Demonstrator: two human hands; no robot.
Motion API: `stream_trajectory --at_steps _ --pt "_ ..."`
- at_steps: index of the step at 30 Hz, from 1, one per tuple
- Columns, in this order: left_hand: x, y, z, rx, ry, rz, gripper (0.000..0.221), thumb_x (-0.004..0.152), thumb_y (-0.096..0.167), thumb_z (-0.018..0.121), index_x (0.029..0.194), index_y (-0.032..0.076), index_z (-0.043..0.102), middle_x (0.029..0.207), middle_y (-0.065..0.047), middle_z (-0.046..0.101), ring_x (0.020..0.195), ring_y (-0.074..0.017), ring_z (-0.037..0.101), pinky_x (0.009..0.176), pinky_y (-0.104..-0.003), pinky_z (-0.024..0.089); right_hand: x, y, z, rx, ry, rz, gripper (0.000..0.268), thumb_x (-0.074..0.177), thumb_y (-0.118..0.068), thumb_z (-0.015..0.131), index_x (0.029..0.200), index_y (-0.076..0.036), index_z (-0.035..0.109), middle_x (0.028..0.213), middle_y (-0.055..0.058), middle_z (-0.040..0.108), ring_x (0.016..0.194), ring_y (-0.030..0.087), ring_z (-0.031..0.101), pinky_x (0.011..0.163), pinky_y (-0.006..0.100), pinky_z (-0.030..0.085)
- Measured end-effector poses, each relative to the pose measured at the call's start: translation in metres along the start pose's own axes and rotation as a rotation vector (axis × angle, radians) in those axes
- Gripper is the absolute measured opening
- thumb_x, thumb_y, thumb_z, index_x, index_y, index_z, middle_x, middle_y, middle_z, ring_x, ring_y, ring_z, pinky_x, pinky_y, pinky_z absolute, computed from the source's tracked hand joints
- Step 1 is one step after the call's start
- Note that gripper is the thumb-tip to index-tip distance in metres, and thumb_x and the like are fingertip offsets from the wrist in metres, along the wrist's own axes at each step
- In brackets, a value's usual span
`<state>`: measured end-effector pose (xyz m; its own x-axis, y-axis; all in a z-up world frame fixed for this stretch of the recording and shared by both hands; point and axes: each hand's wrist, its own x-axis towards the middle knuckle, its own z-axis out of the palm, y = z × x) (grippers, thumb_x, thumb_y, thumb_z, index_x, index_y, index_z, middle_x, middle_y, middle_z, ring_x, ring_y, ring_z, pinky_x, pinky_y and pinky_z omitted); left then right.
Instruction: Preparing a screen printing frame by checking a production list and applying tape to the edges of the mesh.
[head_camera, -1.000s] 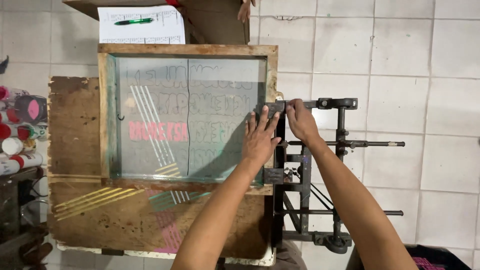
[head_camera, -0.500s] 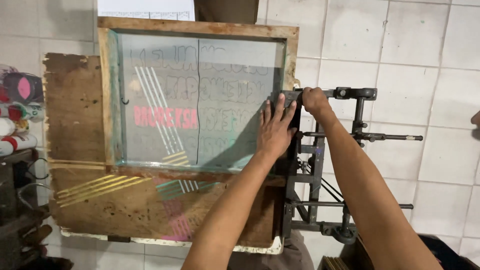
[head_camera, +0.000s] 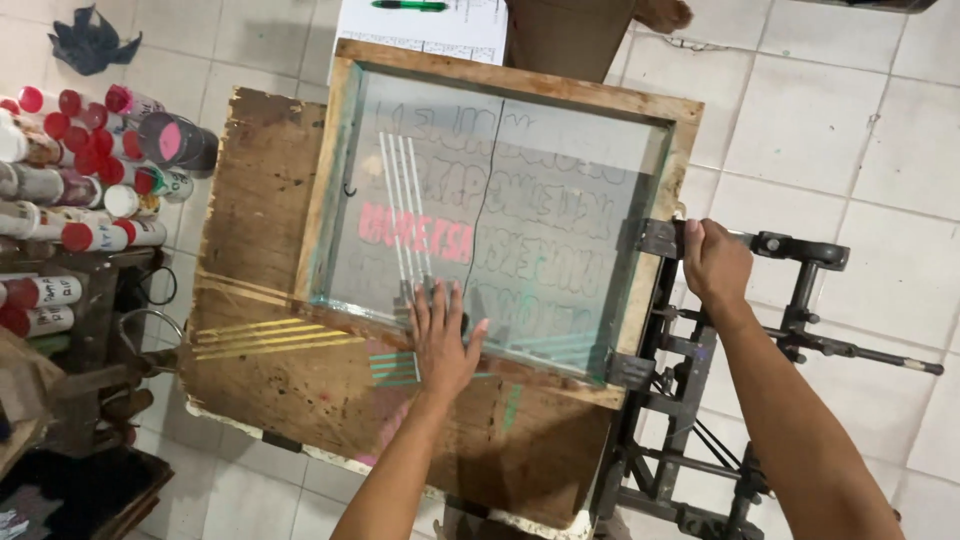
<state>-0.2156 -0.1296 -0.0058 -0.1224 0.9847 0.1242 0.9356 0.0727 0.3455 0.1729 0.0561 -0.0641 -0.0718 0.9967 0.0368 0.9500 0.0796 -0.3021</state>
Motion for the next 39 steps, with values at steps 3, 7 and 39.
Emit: stream_trajectory --at_steps 3,7,39 --pt "0.01 0.0 0.009 0.086 0.015 -0.026 0.075 0.095 0.055 0.057 0.15 0.005 0.048 0.158 -0.026 0.039 0.148 -0.0504 0.028 0.119 -0.066 0.018 -0.001 0.01 0.021 0.008 0.053 0.057 0.062 0.12 -0.035 0.023 0.084 -0.005 0.064 0.072 0.022 0.066 0.075 0.046 0.069 0.072 0.051 0.053" --pt "0.014 0.004 0.004 0.108 0.026 -0.059 0.074 0.092 0.054 0.058 0.148 0.007 0.052 0.156 -0.024 0.043 0.147 -0.0475 0.033 0.119 -0.064 0.021 -0.001 -0.011 0.008 0.032 0.007 0.153 0.064 0.115 -0.028 0.023 0.076 0.002 0.064 0.07 0.03 0.065 0.077 0.053 0.066 0.073 0.057 0.05" --pt "0.021 0.016 0.0 0.148 0.044 -0.177 0.06 0.093 0.043 0.056 0.142 0.009 0.061 0.159 -0.019 0.047 0.145 -0.0426 0.041 0.111 -0.062 0.033 0.008 0.006 0.02 0.258 -0.042 0.16 0.059 0.11 -0.037 0.015 0.066 -0.016 0.048 0.054 -0.002 0.047 0.043 0.013 0.045 0.036 0.029 0.032"
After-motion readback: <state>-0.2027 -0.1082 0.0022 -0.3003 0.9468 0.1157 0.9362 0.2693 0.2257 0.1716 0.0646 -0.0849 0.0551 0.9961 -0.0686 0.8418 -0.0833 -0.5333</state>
